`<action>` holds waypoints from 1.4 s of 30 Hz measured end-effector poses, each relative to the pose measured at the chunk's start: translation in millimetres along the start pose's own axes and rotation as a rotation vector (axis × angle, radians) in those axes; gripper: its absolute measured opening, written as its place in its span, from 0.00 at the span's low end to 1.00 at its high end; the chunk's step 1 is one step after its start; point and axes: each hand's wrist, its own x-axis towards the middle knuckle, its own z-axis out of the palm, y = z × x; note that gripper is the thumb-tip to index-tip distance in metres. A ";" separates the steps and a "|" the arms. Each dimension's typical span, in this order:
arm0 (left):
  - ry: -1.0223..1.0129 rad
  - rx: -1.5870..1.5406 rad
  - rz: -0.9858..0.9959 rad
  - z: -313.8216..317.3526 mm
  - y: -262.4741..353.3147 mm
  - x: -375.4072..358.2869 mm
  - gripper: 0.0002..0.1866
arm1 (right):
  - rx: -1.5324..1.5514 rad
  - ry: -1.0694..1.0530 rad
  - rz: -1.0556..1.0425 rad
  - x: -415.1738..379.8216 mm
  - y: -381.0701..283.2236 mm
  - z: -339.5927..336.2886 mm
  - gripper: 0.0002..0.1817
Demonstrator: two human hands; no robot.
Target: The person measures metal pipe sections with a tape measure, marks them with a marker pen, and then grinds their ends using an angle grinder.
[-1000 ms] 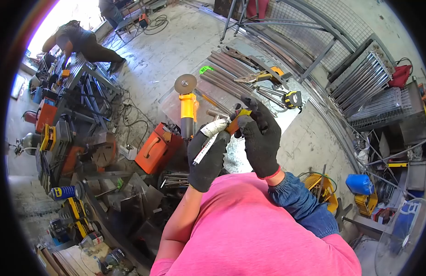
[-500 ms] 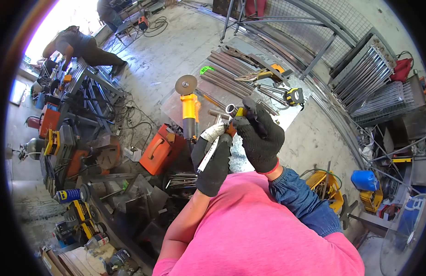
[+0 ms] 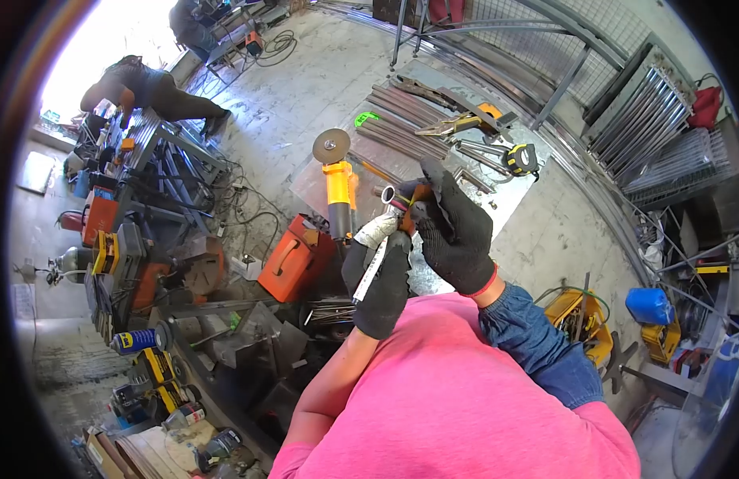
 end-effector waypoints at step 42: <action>0.098 0.116 0.124 12.0 10.1 15.1 0.13 | 0.201 0.016 0.104 -3.2 3.6 5.0 0.23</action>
